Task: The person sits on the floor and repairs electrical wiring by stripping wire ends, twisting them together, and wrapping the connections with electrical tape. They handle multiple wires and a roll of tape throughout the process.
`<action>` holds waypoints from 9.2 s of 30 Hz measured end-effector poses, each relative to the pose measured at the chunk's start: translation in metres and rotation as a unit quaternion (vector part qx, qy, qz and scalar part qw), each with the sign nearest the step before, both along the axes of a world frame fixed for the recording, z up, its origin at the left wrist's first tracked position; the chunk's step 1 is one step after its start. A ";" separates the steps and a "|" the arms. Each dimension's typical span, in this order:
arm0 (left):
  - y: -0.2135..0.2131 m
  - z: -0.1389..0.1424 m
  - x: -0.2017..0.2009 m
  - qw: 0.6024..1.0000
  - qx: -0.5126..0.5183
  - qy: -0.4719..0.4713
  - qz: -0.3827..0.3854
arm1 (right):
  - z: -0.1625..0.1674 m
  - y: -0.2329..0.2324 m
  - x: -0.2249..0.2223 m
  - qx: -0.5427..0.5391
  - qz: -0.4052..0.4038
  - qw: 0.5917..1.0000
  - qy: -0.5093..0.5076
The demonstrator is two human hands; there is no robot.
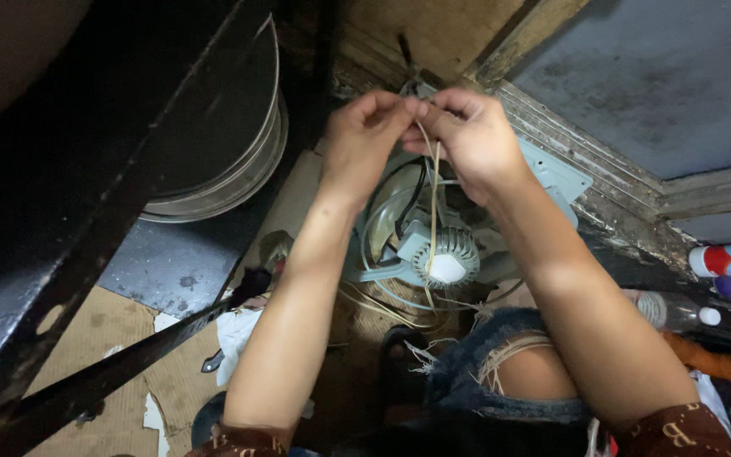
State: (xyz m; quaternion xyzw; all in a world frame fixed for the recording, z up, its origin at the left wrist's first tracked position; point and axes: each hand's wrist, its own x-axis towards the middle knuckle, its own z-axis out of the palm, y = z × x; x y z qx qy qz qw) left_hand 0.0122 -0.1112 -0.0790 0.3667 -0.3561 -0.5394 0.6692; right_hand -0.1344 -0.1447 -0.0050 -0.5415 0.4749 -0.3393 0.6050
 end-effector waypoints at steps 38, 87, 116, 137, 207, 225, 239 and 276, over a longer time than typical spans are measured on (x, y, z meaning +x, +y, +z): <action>0.028 0.067 0.022 0.835 -0.133 -0.501 0.182 | 0.017 0.021 0.016 -0.361 0.022 0.909 0.209; 0.033 0.046 0.043 0.992 -0.014 -0.129 -0.007 | -0.008 -0.010 0.011 0.128 0.036 0.977 -0.168; 0.029 -0.012 0.034 0.983 0.067 0.057 -0.161 | -0.006 -0.016 0.009 0.074 -0.015 0.988 -0.135; -0.032 -0.040 -0.011 0.992 -0.032 0.096 -0.074 | 0.011 0.001 -0.005 0.024 -0.020 0.999 0.005; 0.029 0.029 0.049 0.983 -0.129 0.081 -0.104 | -0.006 -0.004 0.007 0.074 0.107 0.971 -0.200; 0.033 0.034 0.036 0.995 0.083 -0.055 -0.019 | -0.013 -0.016 0.012 0.055 -0.003 0.988 -0.144; 0.010 -0.004 0.025 0.982 0.170 -0.009 -0.078 | 0.001 -0.013 -0.005 0.100 0.050 0.988 -0.109; -0.023 -0.010 0.000 0.997 0.008 0.006 0.078 | 0.008 -0.003 -0.009 -0.033 -0.024 0.998 0.042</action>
